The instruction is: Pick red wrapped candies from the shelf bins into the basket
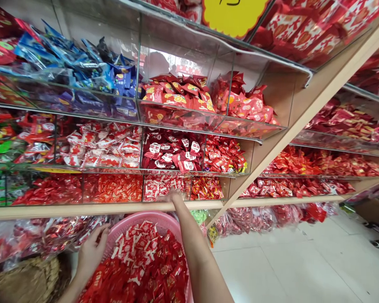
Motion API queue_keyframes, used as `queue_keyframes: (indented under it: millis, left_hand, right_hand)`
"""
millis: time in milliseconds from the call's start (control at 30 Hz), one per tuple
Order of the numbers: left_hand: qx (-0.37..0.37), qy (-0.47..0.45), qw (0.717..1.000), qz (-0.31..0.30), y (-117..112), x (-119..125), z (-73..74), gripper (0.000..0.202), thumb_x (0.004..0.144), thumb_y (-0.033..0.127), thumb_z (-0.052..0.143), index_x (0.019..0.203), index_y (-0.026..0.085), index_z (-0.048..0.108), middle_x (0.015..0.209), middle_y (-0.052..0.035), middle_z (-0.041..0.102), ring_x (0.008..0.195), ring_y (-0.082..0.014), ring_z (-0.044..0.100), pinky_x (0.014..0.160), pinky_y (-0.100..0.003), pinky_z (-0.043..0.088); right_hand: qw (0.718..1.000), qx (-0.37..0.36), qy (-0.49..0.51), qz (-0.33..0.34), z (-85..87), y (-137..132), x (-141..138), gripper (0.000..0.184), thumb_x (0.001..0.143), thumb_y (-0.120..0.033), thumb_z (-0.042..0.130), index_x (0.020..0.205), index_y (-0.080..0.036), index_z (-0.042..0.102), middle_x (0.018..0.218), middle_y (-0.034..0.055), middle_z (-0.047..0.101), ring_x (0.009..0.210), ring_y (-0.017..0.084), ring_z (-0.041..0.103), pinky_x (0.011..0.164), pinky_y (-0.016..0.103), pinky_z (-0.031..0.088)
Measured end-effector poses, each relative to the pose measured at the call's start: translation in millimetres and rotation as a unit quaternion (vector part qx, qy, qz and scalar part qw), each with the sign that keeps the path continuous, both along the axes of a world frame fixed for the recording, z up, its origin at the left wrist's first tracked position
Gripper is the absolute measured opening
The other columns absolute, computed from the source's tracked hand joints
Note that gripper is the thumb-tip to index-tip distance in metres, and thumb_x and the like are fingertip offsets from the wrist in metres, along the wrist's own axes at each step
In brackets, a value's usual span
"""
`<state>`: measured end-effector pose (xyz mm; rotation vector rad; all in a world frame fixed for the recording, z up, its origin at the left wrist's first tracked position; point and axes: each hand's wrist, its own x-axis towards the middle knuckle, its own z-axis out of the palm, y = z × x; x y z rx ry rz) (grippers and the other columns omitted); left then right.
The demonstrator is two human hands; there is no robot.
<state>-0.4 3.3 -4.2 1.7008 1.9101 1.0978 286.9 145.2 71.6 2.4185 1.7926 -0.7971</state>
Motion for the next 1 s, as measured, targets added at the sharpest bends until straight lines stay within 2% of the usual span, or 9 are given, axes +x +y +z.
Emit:
queue_keyframes:
  millis: [133,233,433,700,1000]
  left_hand:
    - [-0.004,0.000,1.000,-0.004,0,1,1.3,0.035,0.081,0.043,0.041,0.099,0.022,0.062,0.096,-0.0046,0.069,0.076,-0.0175,0.064,0.062,-0.024,0.049]
    - [0.003,-0.003,1.000,-0.004,-1,2,2.1,0.034,0.081,0.043,0.041,0.098,0.022,0.062,0.094,-0.0045,0.069,0.074,-0.0176,0.064,0.061,-0.024,0.049]
    - [0.003,0.002,1.000,-0.001,0,2,2.3,0.033,0.081,0.041,0.042,0.100,0.022,0.062,0.093,-0.0041,0.069,0.071,-0.0170,0.063,0.061,-0.024,0.048]
    - [-0.018,0.004,1.000,0.002,-2,2,5.2,0.035,0.081,0.043,0.042,0.100,0.022,0.062,0.093,-0.0045,0.070,0.066,-0.0161,0.063,0.056,-0.023,0.047]
    - [-0.009,0.000,1.000,-0.001,-2,1,3.7,0.034,0.081,0.043,0.041,0.100,0.023,0.062,0.095,-0.0036,0.069,0.067,-0.0154,0.063,0.059,-0.023,0.048]
  right_hand:
    - [0.999,0.010,0.030,0.016,2.6,-4,6,0.076,0.062,-0.056,0.067,0.124,-0.015,0.048,0.117,0.0203,0.058,0.111,0.034,0.052,0.086,0.042,0.043]
    - [0.998,0.030,0.042,0.029,1.3,-6,11,0.070,0.064,-0.056,0.066,0.120,-0.016,0.052,0.104,0.0168,0.065,0.101,0.031,0.059,0.080,0.038,0.045]
    - [0.995,0.084,0.044,0.033,-3.0,-10,15,0.056,0.073,-0.060,0.056,0.105,-0.013,0.061,0.103,0.0174,0.065,0.097,0.028,0.060,0.077,0.033,0.044]
    - [0.991,0.133,0.034,0.011,-3.5,-14,12,0.052,0.078,-0.061,0.049,0.096,-0.014,0.063,0.099,0.0162,0.066,0.093,0.026,0.062,0.073,0.029,0.043]
    - [0.983,0.175,0.050,-0.028,-7.0,-17,13,0.051,0.083,-0.057,0.043,0.105,-0.015,0.061,0.098,0.0170,0.066,0.092,0.026,0.062,0.071,0.029,0.043]
